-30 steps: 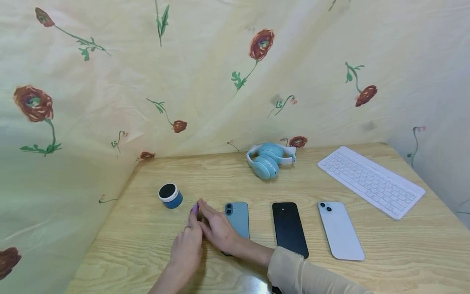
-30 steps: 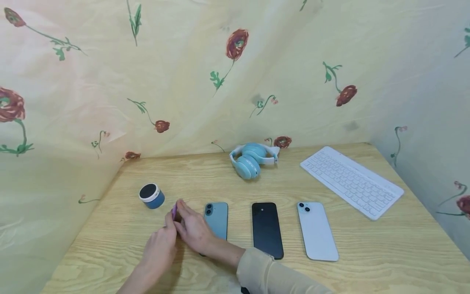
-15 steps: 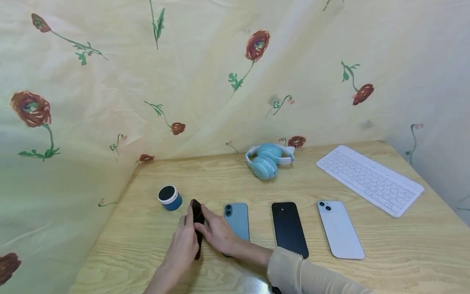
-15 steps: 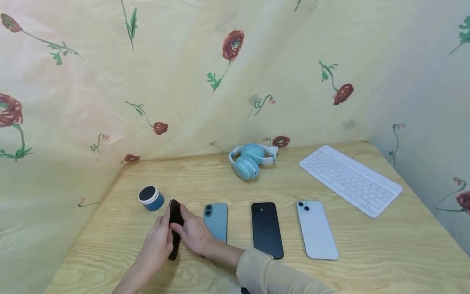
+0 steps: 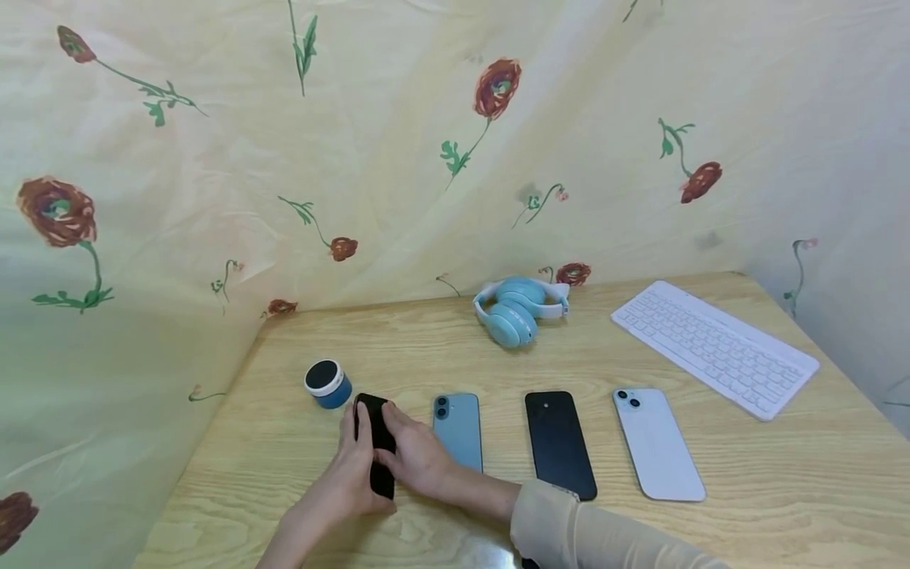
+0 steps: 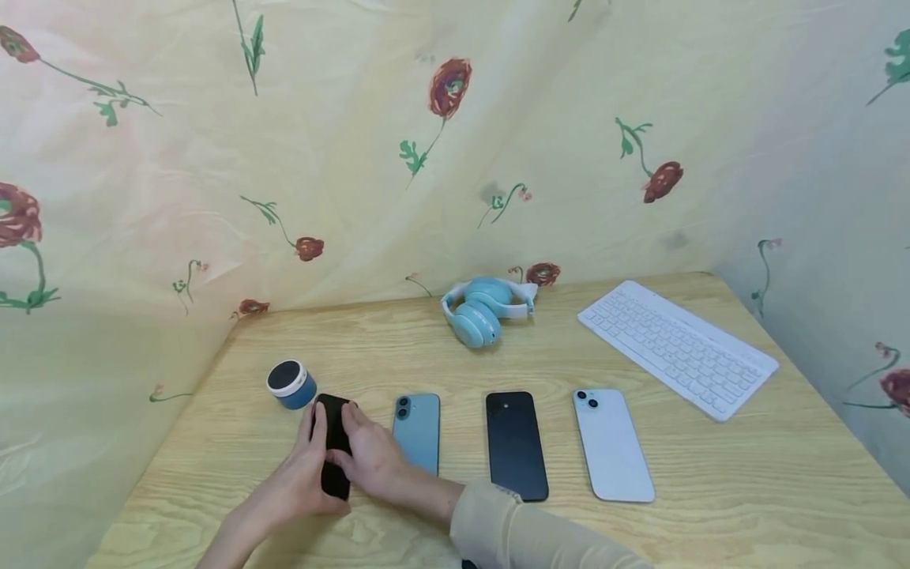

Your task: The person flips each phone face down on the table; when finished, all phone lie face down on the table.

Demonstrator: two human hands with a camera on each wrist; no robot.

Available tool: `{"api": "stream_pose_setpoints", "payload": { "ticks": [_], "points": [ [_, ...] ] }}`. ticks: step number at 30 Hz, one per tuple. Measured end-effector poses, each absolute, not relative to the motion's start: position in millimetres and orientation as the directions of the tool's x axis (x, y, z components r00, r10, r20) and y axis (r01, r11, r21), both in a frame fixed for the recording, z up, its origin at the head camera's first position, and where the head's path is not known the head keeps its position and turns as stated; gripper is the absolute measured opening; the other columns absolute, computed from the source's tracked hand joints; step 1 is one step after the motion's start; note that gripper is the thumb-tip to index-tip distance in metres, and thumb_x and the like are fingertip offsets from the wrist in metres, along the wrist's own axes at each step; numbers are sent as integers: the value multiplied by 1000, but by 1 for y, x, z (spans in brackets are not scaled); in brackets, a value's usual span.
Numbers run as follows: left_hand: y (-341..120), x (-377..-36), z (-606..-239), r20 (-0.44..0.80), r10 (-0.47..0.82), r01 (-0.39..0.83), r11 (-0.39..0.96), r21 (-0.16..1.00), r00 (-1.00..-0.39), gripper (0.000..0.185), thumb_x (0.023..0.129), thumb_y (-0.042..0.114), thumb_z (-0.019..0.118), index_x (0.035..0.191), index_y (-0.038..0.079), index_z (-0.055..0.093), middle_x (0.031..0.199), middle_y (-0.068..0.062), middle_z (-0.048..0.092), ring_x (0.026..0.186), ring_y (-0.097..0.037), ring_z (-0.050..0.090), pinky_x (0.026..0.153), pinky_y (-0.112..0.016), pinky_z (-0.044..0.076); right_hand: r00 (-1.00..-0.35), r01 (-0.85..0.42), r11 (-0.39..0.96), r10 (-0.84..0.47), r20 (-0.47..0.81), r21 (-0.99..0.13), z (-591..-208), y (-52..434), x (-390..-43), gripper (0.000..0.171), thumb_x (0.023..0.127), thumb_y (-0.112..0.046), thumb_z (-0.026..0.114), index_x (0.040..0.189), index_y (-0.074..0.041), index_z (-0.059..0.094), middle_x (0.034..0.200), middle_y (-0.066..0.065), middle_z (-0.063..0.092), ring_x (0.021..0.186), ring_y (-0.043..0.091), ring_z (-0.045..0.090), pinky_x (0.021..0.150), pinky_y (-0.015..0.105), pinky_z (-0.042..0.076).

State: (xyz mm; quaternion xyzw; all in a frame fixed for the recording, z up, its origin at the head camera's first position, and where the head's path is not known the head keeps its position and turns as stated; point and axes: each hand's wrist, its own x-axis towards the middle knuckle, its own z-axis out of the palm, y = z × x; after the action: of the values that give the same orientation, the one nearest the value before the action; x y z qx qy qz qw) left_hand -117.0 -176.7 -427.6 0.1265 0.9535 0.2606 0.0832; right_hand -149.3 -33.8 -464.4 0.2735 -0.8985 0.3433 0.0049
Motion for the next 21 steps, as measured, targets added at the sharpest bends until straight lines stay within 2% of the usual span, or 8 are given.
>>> {"api": "stream_pose_setpoints", "payload": {
  "ticks": [3,5,7,11,17,21],
  "points": [
    [-185,-119,-430,-155,293,156,804,573,-943,144,55,23,96,151,-7,-6,152,-37,-13,141,-50,-8,108,-58,25,-853,-495,649,-488,183,-577,-464,-37,-148,69,95,-34,64,146,5,37,147,25,39,127,32,49,97,35,46],
    [-190,-120,-432,-190,302,129,783,608,-934,144,58,26,95,153,-3,-8,152,-36,-16,141,-49,-12,108,-58,24,-855,-498,674,-486,179,-546,-463,-39,-147,70,94,-36,64,146,4,39,147,25,40,122,32,53,93,34,49],
    [-194,-122,-433,-210,313,113,763,637,-926,143,60,28,94,153,0,-10,152,-35,-19,141,-47,-13,108,-56,25,-859,-495,695,-480,176,-521,-462,-40,-147,70,93,-37,65,145,4,41,146,25,41,116,33,58,88,34,52],
    [-198,-122,-436,-212,340,117,732,671,-916,141,62,32,92,152,-2,-10,151,-36,-21,141,-47,-10,110,-55,22,-867,-491,756,-472,158,-433,-460,-44,-145,70,93,-41,64,144,3,43,146,23,43,106,31,64,78,32,55],
    [-203,-120,-439,-231,383,129,715,687,-894,137,66,32,90,151,-6,-10,149,-39,-21,140,-49,-7,110,-57,19,-854,-521,812,-498,151,-265,-460,-51,-141,69,93,-42,64,141,3,47,144,21,46,119,28,58,75,25,55],
    [-199,-121,-435,-259,365,106,735,669,-894,137,66,30,91,150,-7,-11,149,-38,-22,139,-50,-12,110,-61,13,-844,-536,767,-502,190,-352,-458,-42,-145,66,93,-35,66,141,5,46,143,22,47,118,28,58,81,28,54]
  ]
}}
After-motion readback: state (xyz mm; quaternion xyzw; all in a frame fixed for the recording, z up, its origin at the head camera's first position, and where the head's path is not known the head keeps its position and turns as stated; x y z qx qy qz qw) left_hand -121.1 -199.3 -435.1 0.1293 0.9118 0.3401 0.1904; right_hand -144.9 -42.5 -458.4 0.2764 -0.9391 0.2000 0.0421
